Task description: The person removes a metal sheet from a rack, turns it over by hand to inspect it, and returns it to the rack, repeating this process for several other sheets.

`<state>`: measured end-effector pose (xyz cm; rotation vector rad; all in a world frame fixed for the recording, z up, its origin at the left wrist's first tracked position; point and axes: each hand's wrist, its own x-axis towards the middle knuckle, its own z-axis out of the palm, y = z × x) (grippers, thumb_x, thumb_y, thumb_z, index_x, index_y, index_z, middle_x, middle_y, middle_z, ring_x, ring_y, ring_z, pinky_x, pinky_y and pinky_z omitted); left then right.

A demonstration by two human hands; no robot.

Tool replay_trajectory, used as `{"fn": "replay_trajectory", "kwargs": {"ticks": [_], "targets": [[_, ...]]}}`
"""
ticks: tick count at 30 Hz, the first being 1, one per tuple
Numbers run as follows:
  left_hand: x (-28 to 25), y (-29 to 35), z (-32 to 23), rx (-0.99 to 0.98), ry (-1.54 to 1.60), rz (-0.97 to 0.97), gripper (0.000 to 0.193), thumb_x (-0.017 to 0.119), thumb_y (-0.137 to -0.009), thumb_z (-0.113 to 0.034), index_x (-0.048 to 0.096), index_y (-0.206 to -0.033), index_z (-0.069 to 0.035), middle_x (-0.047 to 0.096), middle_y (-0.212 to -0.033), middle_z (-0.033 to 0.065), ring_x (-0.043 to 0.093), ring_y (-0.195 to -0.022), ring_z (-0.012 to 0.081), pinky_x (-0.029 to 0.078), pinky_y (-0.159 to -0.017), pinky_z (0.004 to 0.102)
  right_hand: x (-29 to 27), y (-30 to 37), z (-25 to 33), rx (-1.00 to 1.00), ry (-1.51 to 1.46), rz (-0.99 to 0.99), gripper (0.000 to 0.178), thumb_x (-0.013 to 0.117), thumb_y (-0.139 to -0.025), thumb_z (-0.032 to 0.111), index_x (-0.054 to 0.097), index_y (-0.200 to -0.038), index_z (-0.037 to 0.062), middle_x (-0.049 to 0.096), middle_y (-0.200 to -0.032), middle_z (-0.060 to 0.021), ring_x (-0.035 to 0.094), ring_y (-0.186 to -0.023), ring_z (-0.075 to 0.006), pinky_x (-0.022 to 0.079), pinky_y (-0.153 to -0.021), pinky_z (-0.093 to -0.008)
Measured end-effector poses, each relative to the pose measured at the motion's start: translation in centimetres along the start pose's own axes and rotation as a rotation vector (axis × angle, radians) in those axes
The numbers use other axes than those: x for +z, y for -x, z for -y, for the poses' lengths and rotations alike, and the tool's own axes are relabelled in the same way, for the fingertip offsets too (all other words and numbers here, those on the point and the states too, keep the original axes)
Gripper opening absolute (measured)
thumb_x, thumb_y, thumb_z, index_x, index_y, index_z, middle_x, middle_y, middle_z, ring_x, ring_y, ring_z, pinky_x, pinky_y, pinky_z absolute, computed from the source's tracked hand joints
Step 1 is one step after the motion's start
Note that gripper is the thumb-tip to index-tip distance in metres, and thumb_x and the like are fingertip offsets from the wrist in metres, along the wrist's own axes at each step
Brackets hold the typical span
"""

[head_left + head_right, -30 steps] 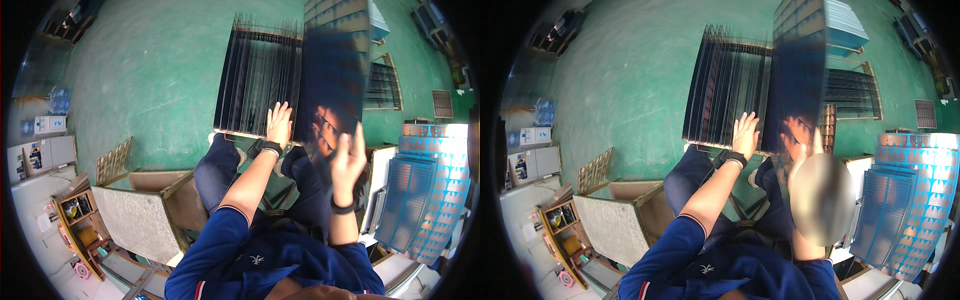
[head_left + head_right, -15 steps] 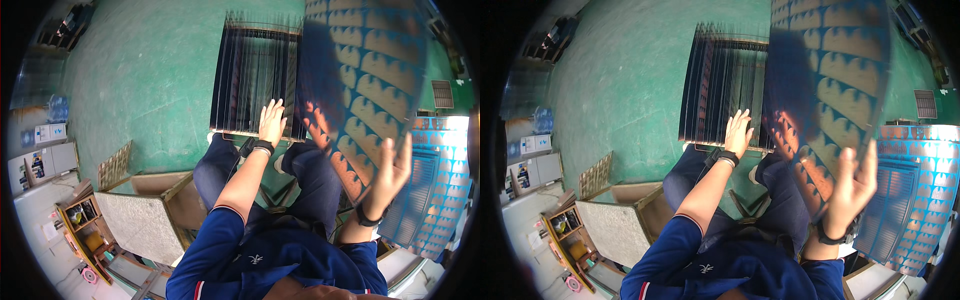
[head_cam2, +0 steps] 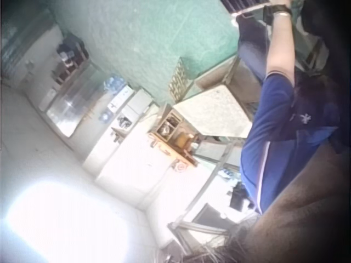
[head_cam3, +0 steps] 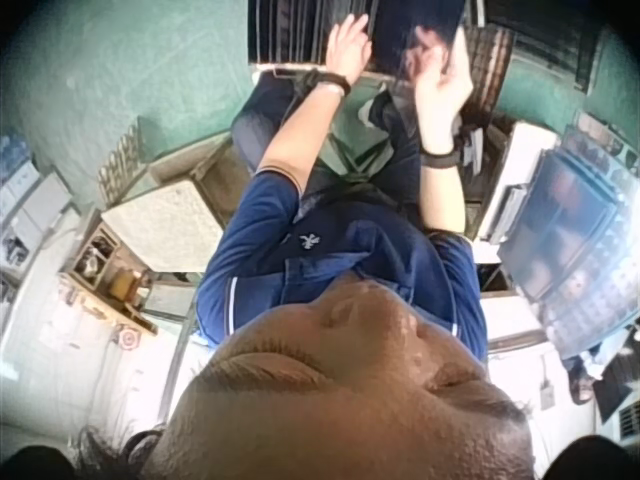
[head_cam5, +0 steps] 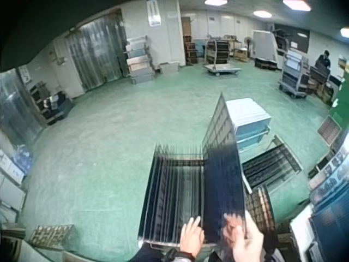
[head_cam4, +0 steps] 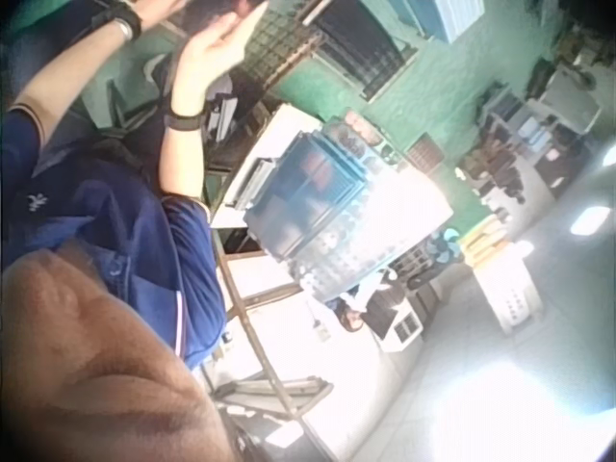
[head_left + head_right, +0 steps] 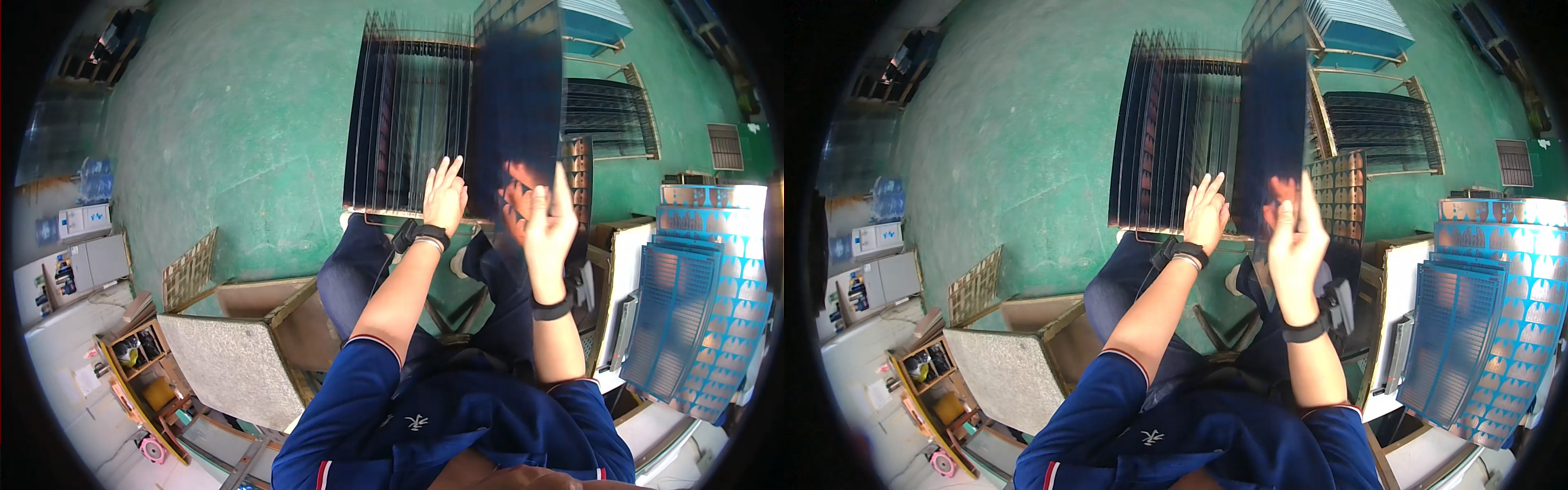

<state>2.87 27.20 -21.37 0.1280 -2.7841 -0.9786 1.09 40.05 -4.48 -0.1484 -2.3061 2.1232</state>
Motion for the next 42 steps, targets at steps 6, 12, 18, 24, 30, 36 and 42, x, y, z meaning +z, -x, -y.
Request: {"fn": "replay_trajectory", "kwargs": {"ticks": [6, 12, 18, 24, 30, 36, 42], "targets": [[-0.4, -0.1, -0.1, -0.01, -0.046, 0.024, 0.004, 0.056, -0.077, -0.006, 0.054, -0.077, -0.003, 0.04, -0.137, 0.0093, 0.033, -0.129, 0.0297, 0.025, -0.106, 0.0451, 0.5, -0.3, -2.7, -0.1, 0.225, 0.07, 0.042, 0.041, -0.089, -0.004, 0.04, -0.131, -0.0022, 0.052, -0.124, -0.0177, 0.051, -0.113, -0.019, 0.038, -0.096, -0.0276], [1.0, 0.1, -1.7, -0.078, -0.298, 0.097, 0.021, 0.056, -0.073, -0.01, 0.059, -0.091, -0.001, 0.028, -0.144, 0.0075, 0.023, -0.134, 0.0262, 0.022, -0.107, 0.0472, 1.1, -3.3, -4.7, 0.039, -0.029, -0.004, 0.043, 0.041, -0.086, -0.007, 0.04, -0.13, -0.0047, 0.05, -0.126, -0.0201, 0.047, -0.118, -0.0222, 0.034, -0.099, -0.0294], [1.4, 0.4, -1.4, -0.079, -0.301, 0.126, 0.02, 0.058, -0.076, -0.014, 0.06, -0.087, 0.002, 0.021, -0.146, 0.0098, 0.018, -0.135, 0.0296, 0.02, -0.107, 0.0494, 4.1, -7.0, -9.7, -0.222, 0.38, -0.001, 0.047, 0.046, -0.082, -0.003, 0.044, -0.129, 0.0047, 0.056, -0.107, -0.0284, 0.058, -0.098, -0.0372, 0.045, -0.082, -0.038], [-0.2, 0.2, -1.5, -0.08, -0.14, 0.128, 0.013, 0.055, -0.08, -0.011, 0.06, -0.079, 0.002, 0.024, -0.146, 0.0101, 0.022, -0.134, 0.0295, 0.021, -0.107, 0.0475, 3.7, -5.1, -14.0, -0.158, 0.406, 0.114, 0.041, 0.045, -0.083, -0.004, 0.049, -0.123, 0.0055, 0.059, -0.102, -0.0258, 0.058, -0.095, -0.0388, 0.049, -0.078, -0.0396], [-5.8, -0.5, -1.3, -0.058, 0.113, 0.098, 0.016, 0.051, -0.084, -0.008, 0.052, -0.072, 0.003, 0.054, -0.117, 0.0195, 0.049, -0.11, 0.0368, 0.039, -0.093, 0.0432, -1.4, -0.9, -12.4, -0.044, 0.325, 0.277, 0.042, 0.042, -0.085, -0.009, 0.05, -0.124, 0.0047, 0.059, -0.114, -0.0184, 0.061, -0.1, -0.0211, 0.048, -0.085, -0.0278], [-26.5, 3.9, -7.6, -0.281, 0.743, 0.061, 0.021, 0.048, -0.09, -0.012, 0.059, -0.1, 0.004, 0.062, -0.093, 0.0074, 0.059, -0.081, 0.0166, 0.047, -0.074, 0.0278, -7.5, 0.6, -9.7, 0.098, 0.202, 0.347, 0.039, 0.045, -0.087, -0.001, 0.049, -0.126, 0.0049, 0.059, -0.114, -0.0151, 0.059, -0.095, -0.0172, 0.046, -0.08, -0.0257], [-34.2, 13.6, -4.4, -0.342, 1.118, -0.066, 0.035, 0.055, -0.087, -0.02, 0.053, -0.112, 0.005, 0.062, -0.1, 0.0122, 0.06, -0.089, 0.0182, 0.047, -0.08, 0.0295, -9.6, 1.3, -5.5, 0.265, -0.202, 0.298, 0.049, 0.05, -0.092, 0.025, 0.036, -0.136, 0.0061, 0.049, -0.128, -0.015, 0.046, -0.118, -0.0189, 0.037, -0.097, -0.0327]]}}
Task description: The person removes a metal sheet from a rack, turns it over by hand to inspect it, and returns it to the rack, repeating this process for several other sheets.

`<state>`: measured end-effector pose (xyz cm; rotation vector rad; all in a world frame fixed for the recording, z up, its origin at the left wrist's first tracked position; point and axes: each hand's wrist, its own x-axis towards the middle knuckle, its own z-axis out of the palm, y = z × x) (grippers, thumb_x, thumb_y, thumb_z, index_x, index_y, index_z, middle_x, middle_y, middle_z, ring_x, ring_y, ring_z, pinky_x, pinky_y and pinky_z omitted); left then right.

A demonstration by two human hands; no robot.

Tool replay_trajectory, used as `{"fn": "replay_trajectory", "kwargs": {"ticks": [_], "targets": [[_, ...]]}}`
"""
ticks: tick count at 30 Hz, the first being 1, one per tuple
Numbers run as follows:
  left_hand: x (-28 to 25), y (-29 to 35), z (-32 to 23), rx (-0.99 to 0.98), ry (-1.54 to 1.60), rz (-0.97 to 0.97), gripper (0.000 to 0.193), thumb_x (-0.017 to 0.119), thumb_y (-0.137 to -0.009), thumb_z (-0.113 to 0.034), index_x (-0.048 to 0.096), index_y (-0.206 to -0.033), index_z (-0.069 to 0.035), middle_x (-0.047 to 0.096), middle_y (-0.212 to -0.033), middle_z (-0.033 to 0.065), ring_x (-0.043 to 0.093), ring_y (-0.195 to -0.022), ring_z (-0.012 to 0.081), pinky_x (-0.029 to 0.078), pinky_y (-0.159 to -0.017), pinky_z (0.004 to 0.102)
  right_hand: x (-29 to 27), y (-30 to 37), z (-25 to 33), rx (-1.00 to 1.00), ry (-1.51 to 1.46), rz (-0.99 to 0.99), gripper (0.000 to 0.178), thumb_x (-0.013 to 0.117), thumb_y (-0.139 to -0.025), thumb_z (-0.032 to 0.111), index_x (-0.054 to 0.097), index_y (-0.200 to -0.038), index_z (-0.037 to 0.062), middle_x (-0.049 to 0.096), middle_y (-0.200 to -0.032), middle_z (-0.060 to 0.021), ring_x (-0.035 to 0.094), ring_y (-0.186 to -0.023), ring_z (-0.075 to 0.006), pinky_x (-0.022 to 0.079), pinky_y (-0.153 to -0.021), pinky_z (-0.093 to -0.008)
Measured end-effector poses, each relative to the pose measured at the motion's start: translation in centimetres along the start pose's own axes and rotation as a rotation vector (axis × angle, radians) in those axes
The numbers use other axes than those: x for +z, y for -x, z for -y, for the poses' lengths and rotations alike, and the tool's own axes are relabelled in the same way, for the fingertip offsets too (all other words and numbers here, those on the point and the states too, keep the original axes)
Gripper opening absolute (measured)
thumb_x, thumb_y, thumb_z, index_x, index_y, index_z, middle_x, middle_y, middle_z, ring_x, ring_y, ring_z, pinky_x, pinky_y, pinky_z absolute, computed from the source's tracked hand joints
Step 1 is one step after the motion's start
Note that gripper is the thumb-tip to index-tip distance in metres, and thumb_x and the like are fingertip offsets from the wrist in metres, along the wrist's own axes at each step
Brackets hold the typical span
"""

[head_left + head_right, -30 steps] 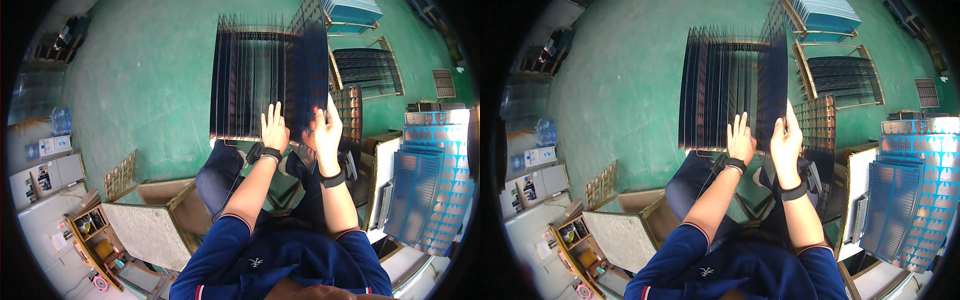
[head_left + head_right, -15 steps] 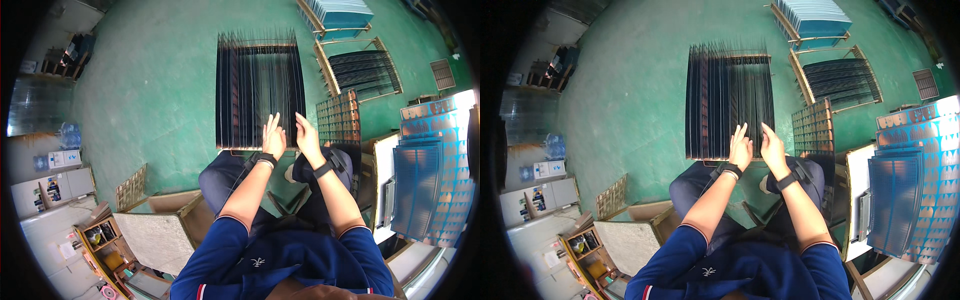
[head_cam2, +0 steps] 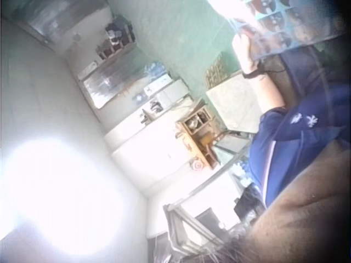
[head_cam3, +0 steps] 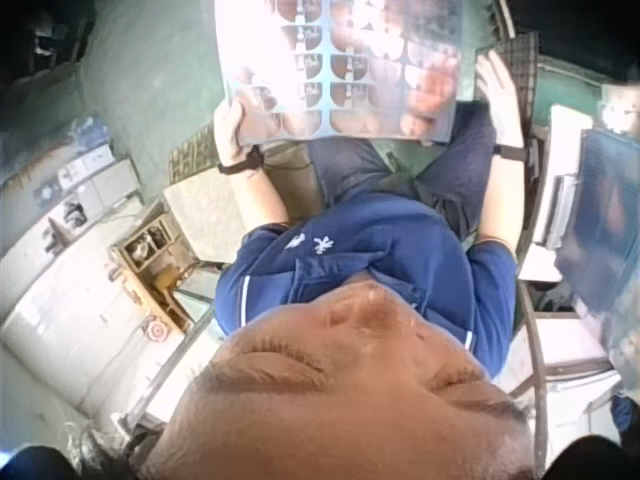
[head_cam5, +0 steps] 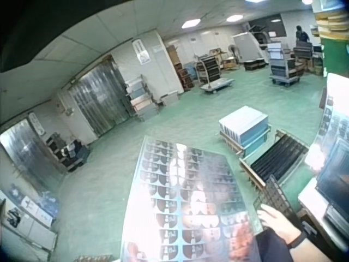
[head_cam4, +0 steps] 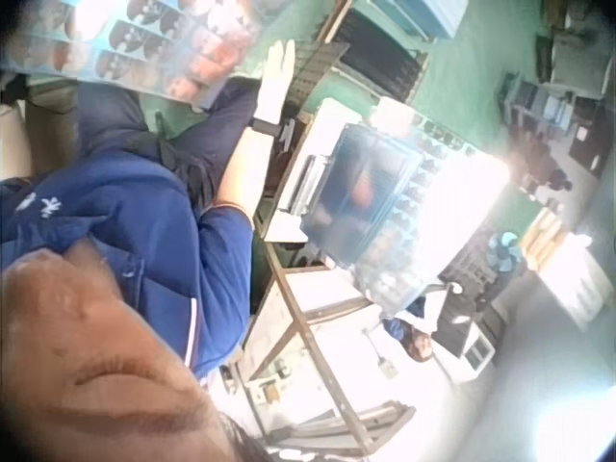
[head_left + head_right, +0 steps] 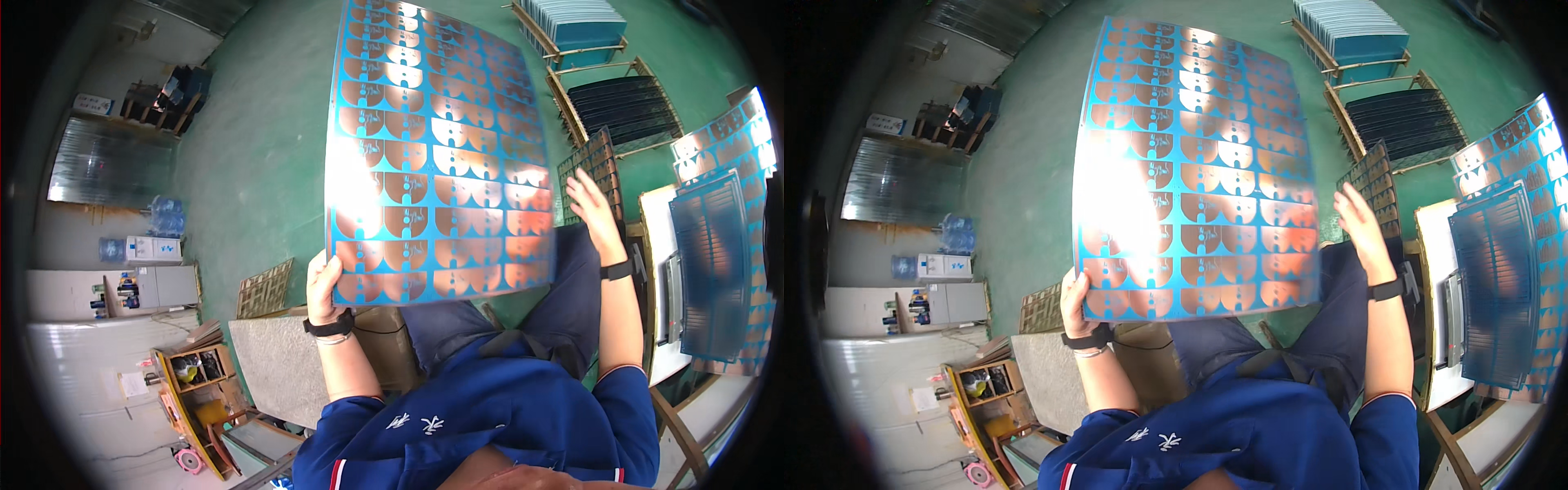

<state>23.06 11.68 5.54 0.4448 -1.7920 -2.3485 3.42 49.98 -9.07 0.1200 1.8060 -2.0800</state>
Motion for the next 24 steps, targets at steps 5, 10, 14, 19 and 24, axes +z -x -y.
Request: {"fn": "replay_trajectory", "kwargs": {"ticks": [5, 10, 14, 19, 24], "targets": [[-2.0, 3.0, 3.4, 0.02, 0.288, 0.08, 0.045, 0.055, -0.086, -0.026, 0.049, -0.115, 0.007, 0.061, -0.104, 0.0145, 0.06, -0.09, 0.02, 0.046, -0.08, 0.0307, -1.5, 2.0, 2.9, 0.224, -0.723, 0.187, 0.045, 0.046, -0.094, 0.033, 0.044, -0.127, 0.0036, 0.057, -0.116, -0.0085, 0.056, -0.102, -0.0164, 0.046, -0.086, -0.0318], [-1.1, 3.7, 4.9, -0.074, 0.262, 0.073, 0.042, 0.049, -0.088, -0.022, 0.047, -0.117, 0.007, 0.059, -0.108, 0.0148, 0.059, -0.093, 0.0205, 0.047, -0.08, 0.0305, -3.8, 4.0, 3.1, -0.085, -0.516, 0.2, 0.039, 0.049, -0.092, 0.02, 0.044, -0.125, 0.0001, 0.057, -0.115, -0.0093, 0.057, -0.101, -0.0149, 0.046, -0.085, -0.0272], [-2.2, 4.3, 5.9, -0.101, 0.331, 0.088, 0.038, 0.047, -0.09, -0.018, 0.047, -0.118, 0.006, 0.059, -0.109, 0.0152, 0.06, -0.096, 0.021, 0.048, -0.082, 0.0324, -2.3, 6.2, 5.5, -0.126, -0.496, 0.137, 0.04, 0.046, -0.093, 0.019, 0.041, -0.128, -0.0005, 0.056, -0.117, -0.011, 0.057, -0.101, -0.0164, 0.047, -0.084, -0.0276], [-2.0, 3.6, 6.9, -0.119, 0.426, -0.034, 0.038, 0.044, -0.094, -0.027, 0.049, -0.114, 0.005, 0.06, -0.109, 0.0144, 0.06, -0.097, 0.0214, 0.049, -0.081, 0.0348, -1.9, 7.7, 7.0, -0.122, -0.515, 0.083, 0.036, 0.045, -0.094, 0.02, 0.044, -0.124, -0.0005, 0.059, -0.112, -0.0116, 0.062, -0.094, -0.0164, 0.052, -0.077, -0.0269], [1.5, 2.5, 6.5, 0.128, 0.79, -0.114, 0.053, 0.039, -0.095, -0.038, 0.036, -0.128, 0.004, 0.045, -0.128, 0.0192, 0.047, -0.116, 0.0265, 0.045, -0.093, 0.0394, -0.4, 8.2, 6.9, -0.163, -0.649, 0.024, 0.037, 0.047, -0.093, 0.017, 0.043, -0.125, -0.0011, 0.055, -0.115, -0.0123, 0.058, -0.1, -0.0182, 0.048, -0.085, -0.0295]]}}
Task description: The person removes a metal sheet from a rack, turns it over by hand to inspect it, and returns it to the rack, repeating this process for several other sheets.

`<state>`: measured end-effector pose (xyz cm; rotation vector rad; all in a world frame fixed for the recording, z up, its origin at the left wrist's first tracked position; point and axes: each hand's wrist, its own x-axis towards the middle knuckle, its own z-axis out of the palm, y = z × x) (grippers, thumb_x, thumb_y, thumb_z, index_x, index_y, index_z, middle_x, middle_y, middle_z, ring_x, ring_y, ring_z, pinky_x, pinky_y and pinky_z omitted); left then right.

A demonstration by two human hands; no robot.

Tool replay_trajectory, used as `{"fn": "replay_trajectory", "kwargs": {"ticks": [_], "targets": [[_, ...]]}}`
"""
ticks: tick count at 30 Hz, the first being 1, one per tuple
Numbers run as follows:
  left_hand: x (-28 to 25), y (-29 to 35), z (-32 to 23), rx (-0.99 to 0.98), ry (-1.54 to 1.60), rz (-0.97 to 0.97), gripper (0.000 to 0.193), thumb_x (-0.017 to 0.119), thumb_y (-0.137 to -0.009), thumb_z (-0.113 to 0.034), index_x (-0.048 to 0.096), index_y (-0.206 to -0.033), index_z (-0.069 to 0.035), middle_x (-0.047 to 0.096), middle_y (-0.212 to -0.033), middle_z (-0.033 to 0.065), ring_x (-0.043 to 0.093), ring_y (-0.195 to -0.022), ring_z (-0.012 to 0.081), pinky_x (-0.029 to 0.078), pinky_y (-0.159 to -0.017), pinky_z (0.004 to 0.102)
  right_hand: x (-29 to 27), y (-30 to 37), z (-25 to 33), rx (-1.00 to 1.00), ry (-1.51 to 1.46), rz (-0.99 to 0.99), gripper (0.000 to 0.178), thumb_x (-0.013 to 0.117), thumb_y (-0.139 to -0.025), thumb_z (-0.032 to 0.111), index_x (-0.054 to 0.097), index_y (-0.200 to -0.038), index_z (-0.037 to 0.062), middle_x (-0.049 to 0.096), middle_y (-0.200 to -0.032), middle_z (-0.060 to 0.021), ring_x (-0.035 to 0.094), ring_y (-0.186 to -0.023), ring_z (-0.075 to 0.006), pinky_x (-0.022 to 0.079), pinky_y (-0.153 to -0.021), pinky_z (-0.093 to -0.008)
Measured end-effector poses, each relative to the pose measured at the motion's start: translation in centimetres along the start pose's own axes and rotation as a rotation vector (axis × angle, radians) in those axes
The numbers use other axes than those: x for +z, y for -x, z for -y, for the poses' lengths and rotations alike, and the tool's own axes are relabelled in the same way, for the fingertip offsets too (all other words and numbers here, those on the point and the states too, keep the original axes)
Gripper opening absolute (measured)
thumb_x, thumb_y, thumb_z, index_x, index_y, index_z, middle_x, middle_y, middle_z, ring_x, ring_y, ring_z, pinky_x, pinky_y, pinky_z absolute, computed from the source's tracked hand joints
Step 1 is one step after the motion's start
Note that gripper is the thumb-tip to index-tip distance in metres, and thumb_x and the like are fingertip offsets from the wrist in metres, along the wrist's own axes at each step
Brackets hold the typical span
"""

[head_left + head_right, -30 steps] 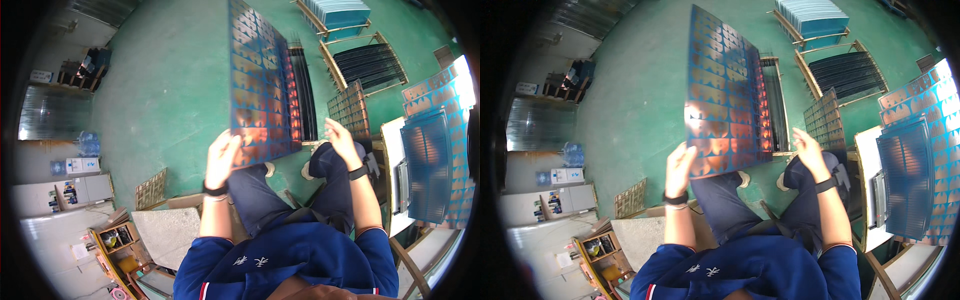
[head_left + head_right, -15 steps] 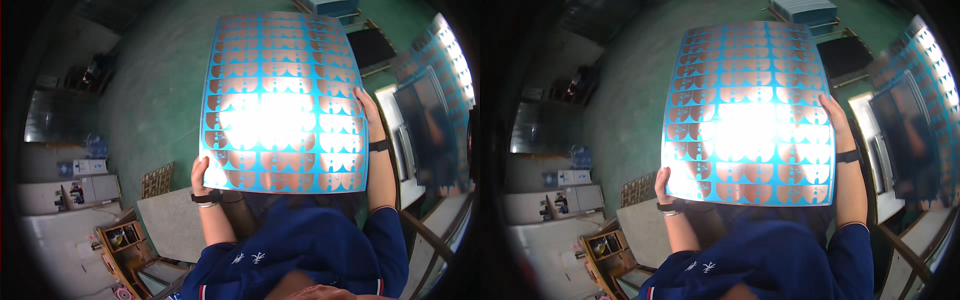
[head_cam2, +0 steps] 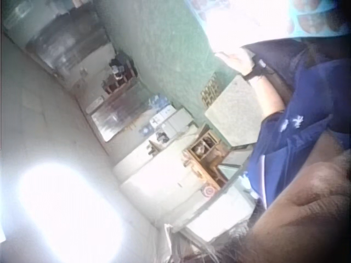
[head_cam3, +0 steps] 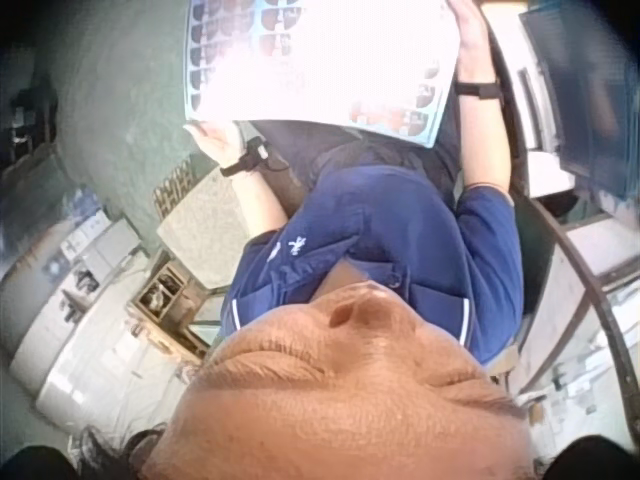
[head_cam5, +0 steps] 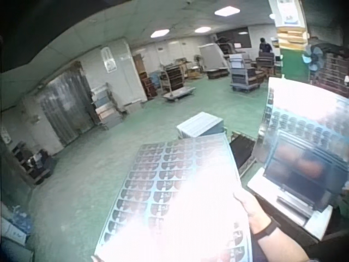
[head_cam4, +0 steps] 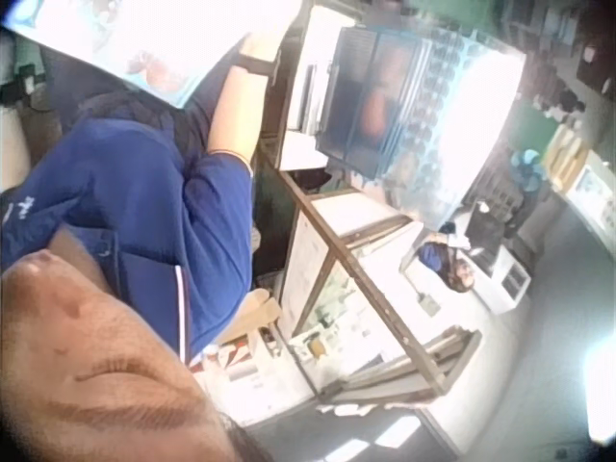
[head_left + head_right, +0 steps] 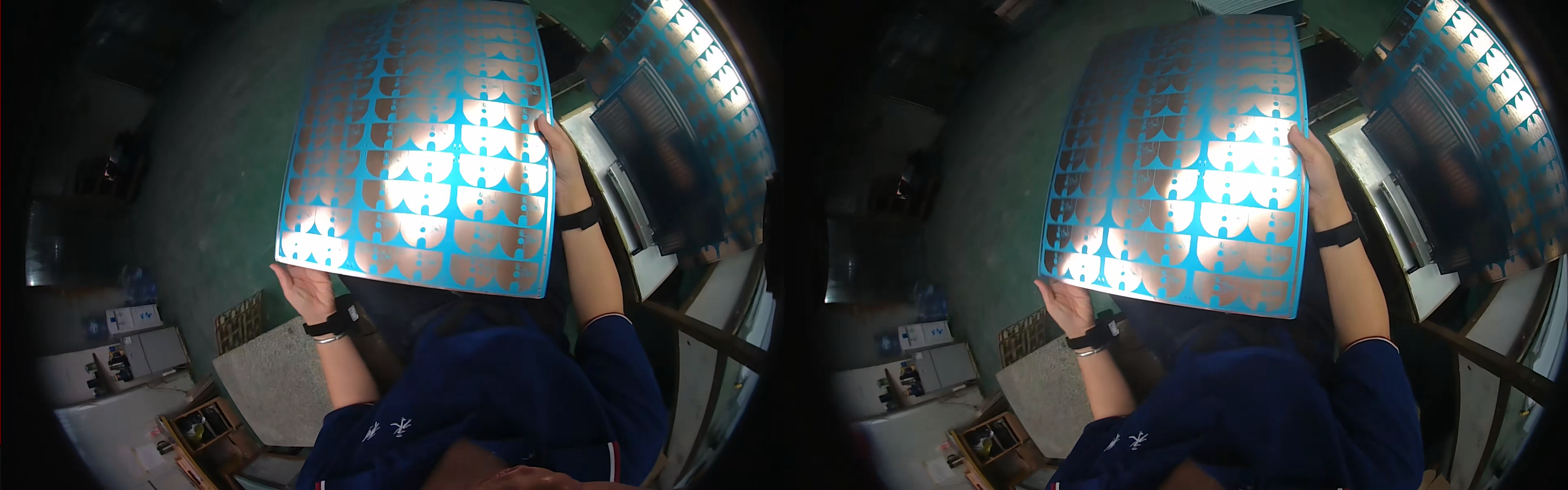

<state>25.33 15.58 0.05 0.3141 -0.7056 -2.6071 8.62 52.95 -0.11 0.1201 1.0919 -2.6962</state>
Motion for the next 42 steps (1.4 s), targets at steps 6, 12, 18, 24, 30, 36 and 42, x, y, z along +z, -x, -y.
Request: {"fn": "replay_trajectory", "kwargs": {"ticks": [6, 12, 18, 24, 30, 36, 42], "targets": [[2.9, 2.4, 7.1, -0.222, -0.049, 0.063, 0.043, 0.049, -0.092, -0.017, 0.035, -0.132, -0.007, 0.044, -0.13, 0.0103, 0.044, -0.119, 0.0218, 0.038, -0.101, 0.0388, 0.6, 1.7, -4.9, -0.084, -0.178, 0.089, 0.037, 0.047, -0.092, 0.013, 0.04, -0.127, 0.001, 0.05, -0.122, -0.0122, 0.049, -0.113, -0.0225, 0.041, -0.095, -0.0368], [1.1, 1.4, 4.5, -0.232, -0.143, 0.111, 0.039, 0.054, -0.089, -0.008, 0.041, -0.126, -0.009, 0.052, -0.117, 0.0049, 0.049, -0.111, 0.0183, 0.043, -0.096, 0.0375, -1.2, 1.1, -0.6, -0.227, -0.311, -0.262, 0.049, 0.034, -0.096, 0.04, 0.042, -0.128, 0.0032, 0.046, -0.13, -0.0133, 0.045, -0.118, -0.0274, 0.036, -0.099, -0.0423], [-0.7, 0.7, 2.2, -0.242, -0.287, -0.024, 0.038, 0.052, -0.091, -0.012, 0.042, -0.127, -0.005, 0.055, -0.117, 0.007, 0.055, -0.103, 0.0184, 0.048, -0.087, 0.0333, -10.2, 3.5, 4.5, -0.55, 0.548, -0.122, 0.049, 0.038, -0.095, 0.036, 0.037, -0.13, 0.0013, 0.05, -0.125, -0.0132, 0.047, -0.115, -0.0251, 0.041, -0.095, -0.042], [-2.4, -0.4, 0.4, -0.217, -0.426, -0.07, 0.032, 0.051, -0.091, -0.011, 0.046, -0.121, -0.001, 0.058, -0.113, 0.009, 0.058, -0.099, 0.0184, 0.049, -0.085, 0.033, -2.2, 5.6, 7.6, -0.338, 0.025, -0.038, 0.051, 0.041, -0.095, 0.028, 0.03, -0.136, -0.0003, 0.05, -0.125, -0.0169, 0.051, -0.113, -0.0257, 0.041, -0.097, -0.0393], [-4.7, -1.2, -0.2, -0.292, -0.456, -0.101, 0.025, 0.05, -0.092, -0.011, 0.05, -0.116, -0.002, 0.059, -0.109, 0.008, 0.059, -0.094, 0.016, 0.051, -0.08, 0.0306, -3.5, 6.0, 6.4, -0.292, 0.082, -0.048, 0.052, 0.042, -0.095, 0.028, 0.029, -0.136, -0.0005, 0.049, -0.125, -0.0179, 0.052, -0.112, -0.0257, 0.041, -0.097, -0.0386], [-5.1, -0.8, -0.4, -0.249, -0.511, -0.08, 0.021, 0.05, -0.093, -0.014, 0.053, -0.11, -0.003, 0.061, -0.103, 0.0056, 0.059, -0.088, 0.0135, 0.05, -0.076, 0.0278, -4.1, 5.5, 6.7, -0.248, 0.212, -0.037, 0.053, 0.043, -0.094, 0.027, 0.028, -0.137, -0.0008, 0.049, -0.125, -0.0188, 0.052, -0.112, -0.0257, 0.041, -0.097, -0.0379], [-7.5, -0.8, -2.8, -0.033, -0.631, -0.06, 0.022, 0.051, -0.093, -0.021, 0.054, -0.108, -0.005, 0.06, -0.1, 0.0025, 0.056, -0.088, 0.0108, 0.046, -0.078, 0.0262, -4.1, 5.5, 8.1, -0.163, 0.383, 0.084, 0.052, 0.048, -0.093, 0.022, 0.03, -0.136, -0.0018, 0.061, -0.103, -0.0148, 0.061, -0.09, -0.017, 0.049, -0.079, -0.0264]]}}
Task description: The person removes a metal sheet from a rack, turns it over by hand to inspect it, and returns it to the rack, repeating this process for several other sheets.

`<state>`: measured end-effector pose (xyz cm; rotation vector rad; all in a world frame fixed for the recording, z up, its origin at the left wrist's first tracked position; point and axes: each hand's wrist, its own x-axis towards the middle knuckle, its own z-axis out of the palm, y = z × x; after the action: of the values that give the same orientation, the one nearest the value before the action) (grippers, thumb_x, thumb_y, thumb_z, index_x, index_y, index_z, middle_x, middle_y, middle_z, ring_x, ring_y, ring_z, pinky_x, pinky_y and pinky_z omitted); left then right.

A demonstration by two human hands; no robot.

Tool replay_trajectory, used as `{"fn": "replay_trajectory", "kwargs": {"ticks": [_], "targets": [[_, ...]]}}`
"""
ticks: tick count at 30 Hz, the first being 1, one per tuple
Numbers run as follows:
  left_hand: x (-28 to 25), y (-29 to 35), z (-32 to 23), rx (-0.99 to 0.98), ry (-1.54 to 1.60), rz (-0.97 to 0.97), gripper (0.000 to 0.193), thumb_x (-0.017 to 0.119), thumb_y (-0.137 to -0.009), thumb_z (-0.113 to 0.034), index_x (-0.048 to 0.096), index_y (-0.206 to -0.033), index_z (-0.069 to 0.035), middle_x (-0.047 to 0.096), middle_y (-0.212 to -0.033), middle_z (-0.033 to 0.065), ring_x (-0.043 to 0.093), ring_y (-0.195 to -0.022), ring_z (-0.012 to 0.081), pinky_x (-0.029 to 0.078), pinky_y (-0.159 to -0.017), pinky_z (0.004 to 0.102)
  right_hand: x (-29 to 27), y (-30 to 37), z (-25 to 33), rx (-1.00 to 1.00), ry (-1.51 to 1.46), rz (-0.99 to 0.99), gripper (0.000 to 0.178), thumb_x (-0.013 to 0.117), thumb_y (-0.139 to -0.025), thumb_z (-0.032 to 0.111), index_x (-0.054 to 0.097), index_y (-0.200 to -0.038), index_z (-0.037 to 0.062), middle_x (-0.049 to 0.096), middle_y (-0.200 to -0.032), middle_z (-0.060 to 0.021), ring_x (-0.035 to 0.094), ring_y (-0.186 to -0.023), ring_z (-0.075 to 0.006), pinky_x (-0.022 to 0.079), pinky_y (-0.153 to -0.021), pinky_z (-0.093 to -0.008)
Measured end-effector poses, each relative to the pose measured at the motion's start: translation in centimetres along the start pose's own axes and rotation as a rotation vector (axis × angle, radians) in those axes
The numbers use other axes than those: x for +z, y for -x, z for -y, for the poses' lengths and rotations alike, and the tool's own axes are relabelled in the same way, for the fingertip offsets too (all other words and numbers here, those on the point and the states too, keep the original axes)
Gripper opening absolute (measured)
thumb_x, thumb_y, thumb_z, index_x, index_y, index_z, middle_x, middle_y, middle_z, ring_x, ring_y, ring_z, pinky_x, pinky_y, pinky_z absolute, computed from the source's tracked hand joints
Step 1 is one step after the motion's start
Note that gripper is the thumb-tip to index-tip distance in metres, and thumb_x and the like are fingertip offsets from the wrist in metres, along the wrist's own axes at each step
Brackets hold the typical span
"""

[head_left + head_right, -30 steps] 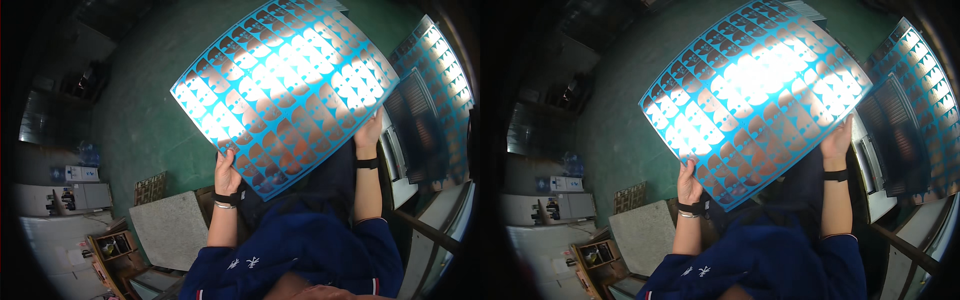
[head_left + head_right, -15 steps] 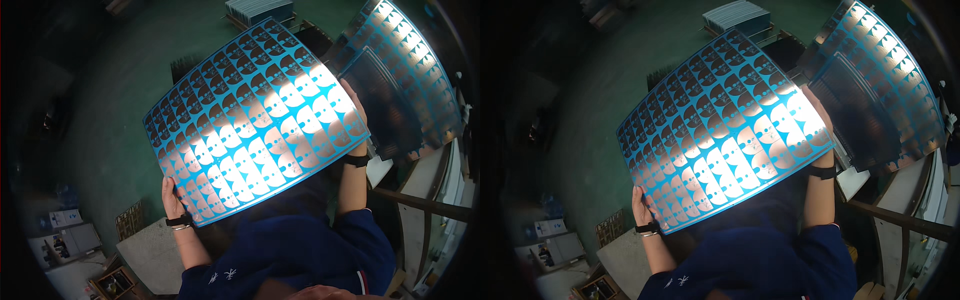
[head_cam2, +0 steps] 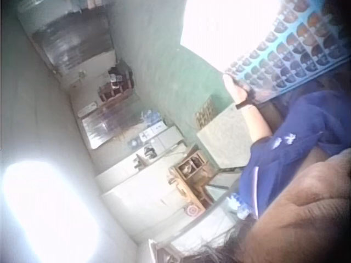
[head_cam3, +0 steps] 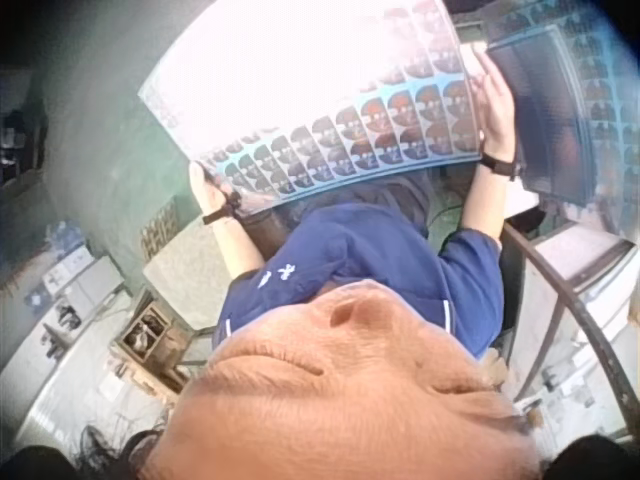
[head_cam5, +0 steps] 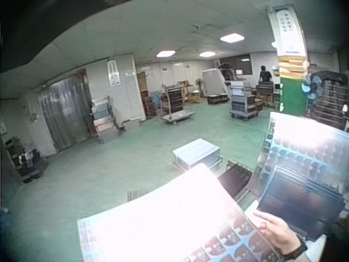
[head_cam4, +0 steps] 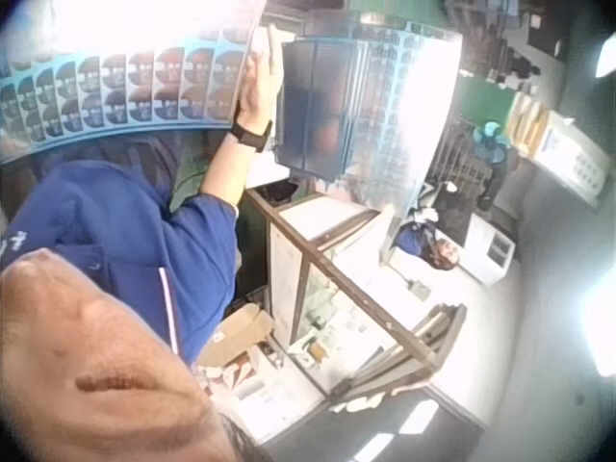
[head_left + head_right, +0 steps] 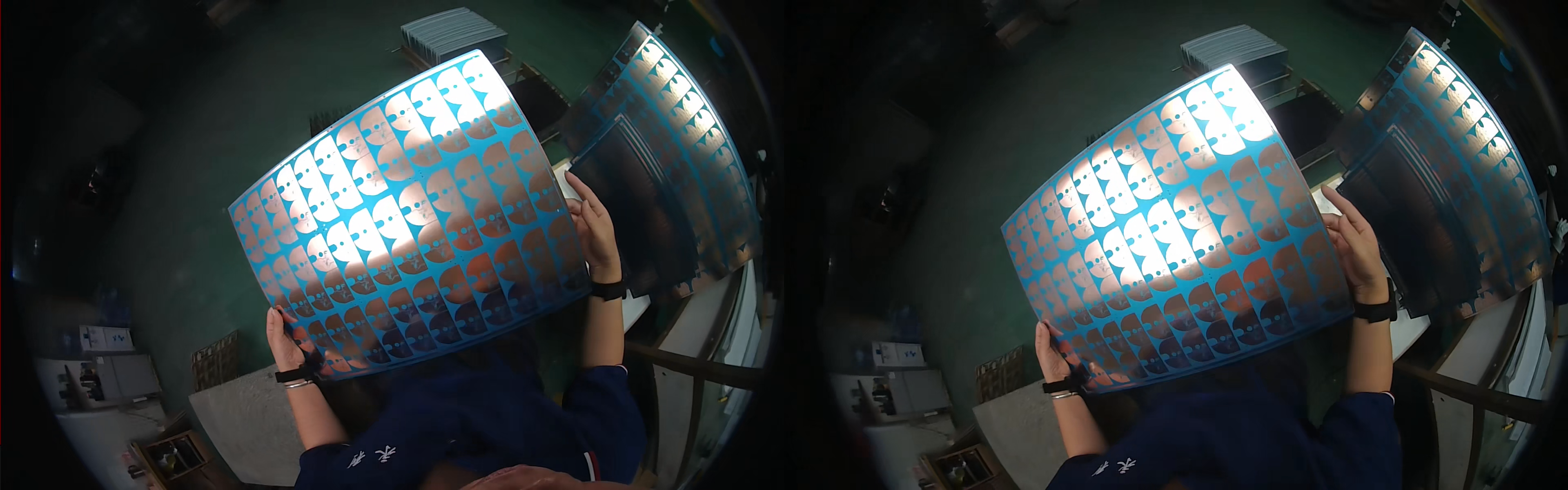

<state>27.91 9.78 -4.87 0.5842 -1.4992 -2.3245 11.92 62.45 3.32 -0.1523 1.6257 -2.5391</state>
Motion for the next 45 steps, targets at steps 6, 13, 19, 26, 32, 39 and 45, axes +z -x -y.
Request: {"fn": "replay_trajectory", "kwargs": {"ticks": [6, 13, 19, 26, 32, 39, 45], "targets": [[3.3, 1.0, -3.1, 0.151, -0.077, -0.255, 0.025, 0.049, -0.094, -0.028, 0.055, -0.103, -0.006, 0.055, -0.086, -0.0013, 0.051, -0.076, 0.01, 0.042, -0.074, 0.0263, 2.0, -1.6, 1.9, 0.072, 0.252, 0.084, 0.045, 0.053, -0.091, 0.019, 0.039, -0.13, 0.0013, 0.061, -0.08, -0.0022, 0.054, -0.069, -0.0038, 0.041, -0.063, -0.0155], [1.8, -0.2, -2.4, 0.415, 0.106, 0.057, 0.007, 0.05, -0.092, -0.009, 0.053, -0.098, -0.007, 0.056, -0.111, 0.0098, 0.052, -0.106, 0.0191, 0.042, -0.093, 0.0349, 0.0, -4.5, -0.8, -0.317, 0.095, -0.04, 0.019, 0.054, -0.089, 0.011, 0.051, -0.107, 0.0074, 0.057, -0.106, -0.0078, 0.054, -0.101, -0.0164, 0.043, -0.088, -0.0297], [6.0, -0.4, -1.6, 0.431, 0.068, 0.171, 0.019, 0.052, -0.088, 0.0, 0.051, -0.105, -0.008, 0.038, -0.136, 0.0161, 0.051, -0.112, 0.0237, 0.05, -0.088, 0.0363, -2.8, -5.9, -4.0, -0.284, -0.434, 0.138, 0.031, 0.056, -0.086, 0.014, 0.047, -0.114, 0.0041, 0.046, -0.128, -0.0156, 0.044, -0.119, -0.0259, 0.039, -0.097, -0.039], [7.9, 1.5, -3.3, 0.055, 0.276, 0.061, 0.041, 0.047, -0.092, -0.01, 0.036, -0.131, -0.007, 0.047, -0.127, 0.0139, 0.056, -0.106, 0.0221, 0.053, -0.082, 0.0347, -3.1, -5.3, -7.6, -0.111, -0.529, 0.02, 0.036, 0.05, -0.089, 0.021, 0.045, -0.119, 0.0028, 0.045, -0.129, -0.0163, 0.043, -0.12, -0.0276, 0.039, -0.097, -0.0405], [6.7, 1.0, -1.4, -0.196, 0.336, 0.156, 0.039, 0.041, -0.095, -0.015, 0.033, -0.131, -0.001, 0.046, -0.128, 0.0117, 0.049, -0.115, 0.0196, 0.048, -0.091, 0.0329, -3.6, -3.1, -8.4, -0.018, -0.551, -0.065, 0.041, 0.045, -0.092, 0.027, 0.042, -0.123, 0.0018, 0.044, -0.13, -0.0168, 0.042, -0.12, -0.0291, 0.038, -0.098, -0.0417], [6.7, 0.9, -0.4, -0.149, 0.297, 0.033, 0.036, 0.041, -0.095, -0.016, 0.036, -0.129, -0.004, 0.048, -0.126, 0.0107, 0.052, -0.112, 0.0199, 0.048, -0.092, 0.035, -4.0, 0.4, -7.3, -0.041, -0.622, -0.166, 0.047, 0.039, -0.094, 0.033, 0.039, -0.128, 0.0005, 0.043, -0.131, -0.0175, 0.041, -0.121, -0.0308, 0.038, -0.099, -0.0431], [5.6, 0.6, -0.4, -0.106, 0.442, 0.078, 0.037, 0.038, -0.096, -0.016, 0.033, -0.131, -0.005, 0.047, -0.126, 0.0126, 0.053, -0.111, 0.0218, 0.049, -0.091, 0.037, 0.6, 2.3, -4.4, -0.168, -0.68, -0.159, 0.046, 0.036, -0.096, 0.033, 0.039, -0.128, -0.0006, 0.043, -0.131, -0.0163, 0.041, -0.122, -0.0291, 0.035, -0.101, -0.0444]]}}
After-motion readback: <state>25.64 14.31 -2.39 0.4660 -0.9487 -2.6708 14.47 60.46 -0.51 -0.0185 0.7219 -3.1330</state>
